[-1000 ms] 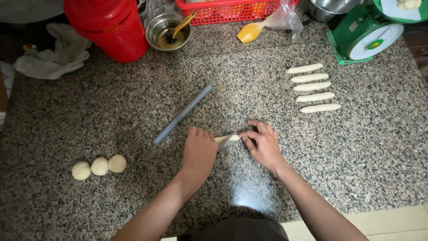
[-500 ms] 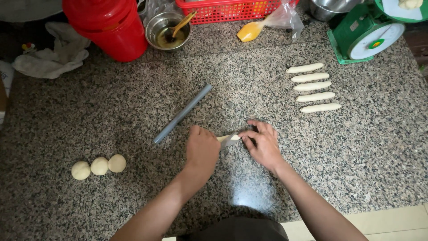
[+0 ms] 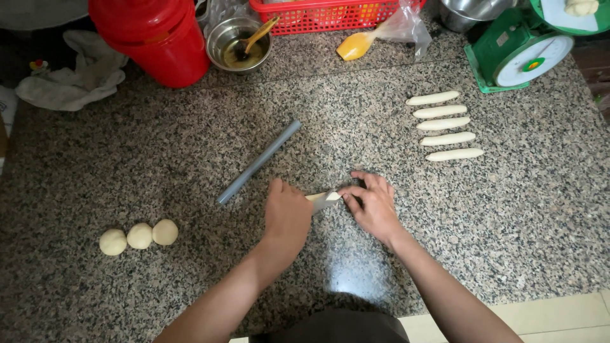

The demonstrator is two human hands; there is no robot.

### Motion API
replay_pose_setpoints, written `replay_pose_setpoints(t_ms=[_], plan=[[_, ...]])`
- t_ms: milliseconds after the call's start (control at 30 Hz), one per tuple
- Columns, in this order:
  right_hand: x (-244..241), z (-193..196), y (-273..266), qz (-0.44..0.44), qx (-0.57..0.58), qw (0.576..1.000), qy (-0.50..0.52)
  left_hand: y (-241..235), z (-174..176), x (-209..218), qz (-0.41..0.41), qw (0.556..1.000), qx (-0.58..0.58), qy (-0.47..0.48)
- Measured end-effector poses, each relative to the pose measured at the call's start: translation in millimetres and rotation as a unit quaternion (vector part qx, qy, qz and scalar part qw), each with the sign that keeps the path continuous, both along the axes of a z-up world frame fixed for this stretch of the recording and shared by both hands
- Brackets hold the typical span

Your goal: The person rolls small dough balls into long cylindrical shapes on a granite countertop using a small rolling pin and their hands. They then use a pair of scissors to cut the ends of the dough rolls, creating a decorative pattern, and place the finished pieces in a row.

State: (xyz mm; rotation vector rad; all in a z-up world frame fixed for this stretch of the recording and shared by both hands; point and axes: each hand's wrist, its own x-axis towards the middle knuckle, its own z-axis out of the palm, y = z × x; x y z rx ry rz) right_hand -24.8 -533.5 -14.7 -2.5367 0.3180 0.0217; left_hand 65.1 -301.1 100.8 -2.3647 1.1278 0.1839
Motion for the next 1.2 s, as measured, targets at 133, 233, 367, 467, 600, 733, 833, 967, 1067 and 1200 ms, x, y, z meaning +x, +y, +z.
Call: replay_pose_setpoints(t_ms=[133, 233, 367, 467, 600, 733, 833, 967, 1067, 1200], plan=[[-1, -2, 1, -0.001, -0.002, 1.000, -0.005, -3, -24, 0, -0.001, 1.000, 0.022, 0.012], [0, 4, 2, -0.002, -0.004, 1.000, -0.009, -4, -15, 0, 0.004, 0.999, 0.020, 0.034], [0, 24, 10, 0.010, -0.017, 1.000, -0.002, -4, 1, -2, -0.008, 0.993, -0.028, 0.118], [4, 33, 16, 0.019, -0.035, 0.999, -0.010, -4, 32, -8, -0.005, 0.991, -0.038, 0.131], [14, 21, 6, 0.003, -0.020, 1.000, -0.020, 10, -7, -6, 0.047, 0.987, -0.028, 0.152], [23, 14, 0, -0.018, -0.004, 1.000, 0.000, 32, 5, -9, 0.050, 0.986, -0.057, 0.148], [25, 9, -1, -0.035, -0.013, 0.999, -0.009, 44, -9, -11, 0.061, 0.983, -0.076, 0.156], [26, 1, -1, -0.050, -0.017, 0.998, -0.016, 51, 3, -16, 0.069, 0.984, -0.068, 0.153], [27, -10, -4, -0.059, -0.014, 0.998, -0.028, 56, -1, -17, 0.076, 0.982, -0.068, 0.157], [19, -9, 0, -0.052, -0.007, 0.996, -0.065, 67, 10, -22, 0.079, 0.985, -0.052, 0.143]])
